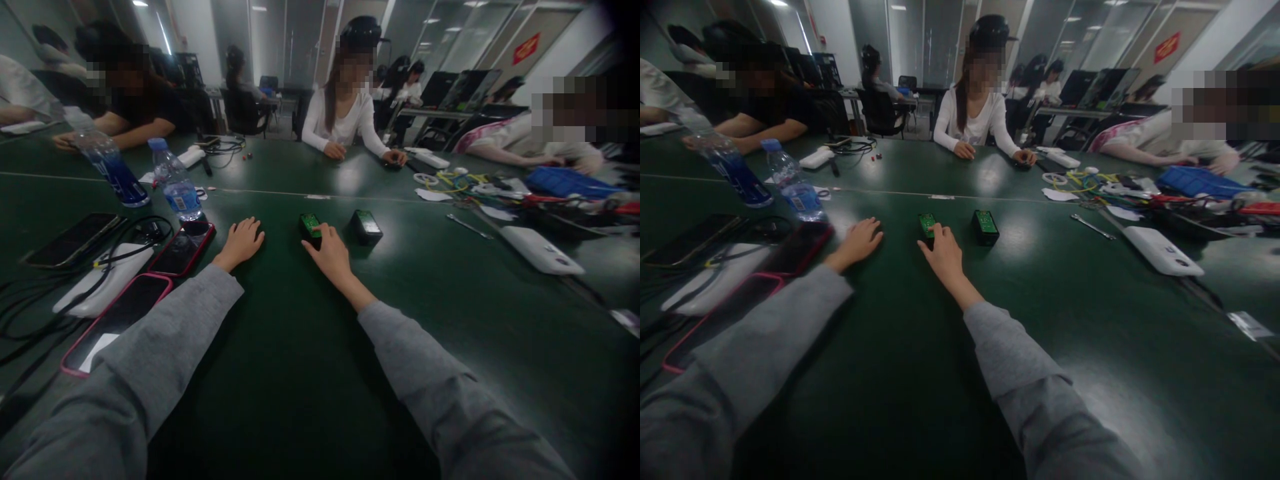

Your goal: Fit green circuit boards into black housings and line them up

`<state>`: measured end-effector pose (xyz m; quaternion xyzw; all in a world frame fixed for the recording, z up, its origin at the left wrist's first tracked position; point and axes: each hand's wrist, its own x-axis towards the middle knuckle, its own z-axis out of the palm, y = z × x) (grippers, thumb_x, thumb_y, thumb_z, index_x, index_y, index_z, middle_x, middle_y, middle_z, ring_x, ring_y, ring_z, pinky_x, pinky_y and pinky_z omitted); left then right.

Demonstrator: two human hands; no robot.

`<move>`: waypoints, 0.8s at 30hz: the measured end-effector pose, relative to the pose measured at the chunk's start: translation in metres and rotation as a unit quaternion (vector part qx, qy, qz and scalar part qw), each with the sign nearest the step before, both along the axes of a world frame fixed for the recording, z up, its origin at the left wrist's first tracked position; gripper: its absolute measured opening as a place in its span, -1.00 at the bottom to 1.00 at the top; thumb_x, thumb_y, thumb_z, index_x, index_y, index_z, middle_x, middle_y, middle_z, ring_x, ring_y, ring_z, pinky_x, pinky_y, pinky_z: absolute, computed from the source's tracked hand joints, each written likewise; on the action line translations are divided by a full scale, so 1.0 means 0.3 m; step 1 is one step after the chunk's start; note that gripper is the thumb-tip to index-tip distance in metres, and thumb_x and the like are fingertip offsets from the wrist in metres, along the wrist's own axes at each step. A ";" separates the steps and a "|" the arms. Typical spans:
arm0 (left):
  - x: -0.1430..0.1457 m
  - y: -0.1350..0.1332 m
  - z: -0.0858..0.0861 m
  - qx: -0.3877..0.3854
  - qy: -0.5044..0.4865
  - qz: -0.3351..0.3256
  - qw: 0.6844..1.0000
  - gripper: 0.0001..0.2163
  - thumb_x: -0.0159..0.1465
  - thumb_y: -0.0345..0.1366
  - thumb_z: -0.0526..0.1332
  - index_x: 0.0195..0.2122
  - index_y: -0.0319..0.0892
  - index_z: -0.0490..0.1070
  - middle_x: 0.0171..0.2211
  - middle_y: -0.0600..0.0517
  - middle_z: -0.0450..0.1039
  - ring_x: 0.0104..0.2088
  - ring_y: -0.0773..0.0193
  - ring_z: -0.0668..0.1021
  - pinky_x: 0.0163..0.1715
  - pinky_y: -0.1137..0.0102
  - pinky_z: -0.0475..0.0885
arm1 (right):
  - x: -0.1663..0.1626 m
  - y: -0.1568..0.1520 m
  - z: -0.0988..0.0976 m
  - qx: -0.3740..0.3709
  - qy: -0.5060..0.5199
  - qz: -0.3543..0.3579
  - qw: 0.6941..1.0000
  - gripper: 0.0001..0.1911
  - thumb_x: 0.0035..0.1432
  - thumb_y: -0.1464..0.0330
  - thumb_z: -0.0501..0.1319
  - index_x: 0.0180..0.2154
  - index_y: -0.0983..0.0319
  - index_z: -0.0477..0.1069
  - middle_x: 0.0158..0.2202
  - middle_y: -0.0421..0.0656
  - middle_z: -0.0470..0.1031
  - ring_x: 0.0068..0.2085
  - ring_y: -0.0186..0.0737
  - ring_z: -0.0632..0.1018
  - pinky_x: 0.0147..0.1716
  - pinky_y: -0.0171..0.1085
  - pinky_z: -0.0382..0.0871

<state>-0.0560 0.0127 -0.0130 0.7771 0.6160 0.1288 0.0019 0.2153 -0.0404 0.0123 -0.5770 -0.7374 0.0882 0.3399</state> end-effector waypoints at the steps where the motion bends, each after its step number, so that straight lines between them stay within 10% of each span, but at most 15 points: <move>1: 0.000 0.000 0.000 0.001 -0.001 -0.001 1.000 -0.45 0.50 -0.05 -0.12 0.39 -0.24 0.19 0.43 -0.18 0.16 0.43 0.00 0.21 0.40 0.01 0.09 | 0.004 0.005 -0.001 0.002 0.009 -0.002 1.000 -0.57 0.29 0.15 0.25 0.10 0.20 0.37 0.04 0.11 0.42 -0.05 0.17 0.54 -0.19 0.12 0.55; 6: -0.002 0.003 0.001 -0.005 -0.003 -0.002 1.000 -0.45 0.50 -0.05 -0.12 0.40 -0.23 0.18 0.43 -0.18 0.15 0.43 0.00 0.21 0.40 -0.02 0.09 | 0.020 0.059 -0.018 -0.038 0.234 0.016 0.971 -0.65 0.22 0.13 0.27 -0.03 0.15 0.39 -0.04 -0.01 0.52 -0.04 0.08 0.58 -0.04 0.13 0.54; 10: -0.006 0.010 -0.003 -0.009 -0.006 -0.002 1.000 -0.46 0.50 -0.04 -0.10 0.40 -0.21 0.18 0.44 -0.17 0.14 0.43 0.01 0.21 0.40 -0.01 0.10 | 0.047 0.119 -0.021 -0.175 0.529 0.034 0.830 -0.66 0.14 0.13 0.33 -0.16 0.13 0.29 -0.18 -0.12 0.55 -0.17 -0.04 0.65 -0.12 0.03 0.61; 17: 0.002 0.000 0.009 -0.004 -0.002 -0.004 1.000 -0.46 0.50 -0.07 -0.11 0.38 -0.26 0.20 0.43 -0.20 0.16 0.42 -0.01 0.22 0.39 0.00 0.12 | 0.090 0.116 0.019 -0.239 0.710 0.041 0.661 -0.80 0.17 0.31 0.34 -0.20 0.16 0.36 -0.17 -0.12 0.58 -0.10 -0.14 0.64 -0.09 -0.22 0.65; 24: 0.004 -0.005 0.016 -0.005 -0.009 -0.009 1.000 -0.47 0.50 -0.09 -0.09 0.37 -0.28 0.21 0.42 -0.24 0.16 0.42 -0.06 0.23 0.38 -0.05 0.13 | 0.084 0.092 0.034 -0.272 0.733 0.055 0.621 -0.78 0.15 0.35 0.37 -0.17 0.16 0.41 -0.14 -0.11 0.56 -0.12 -0.14 0.63 -0.23 -0.28 0.68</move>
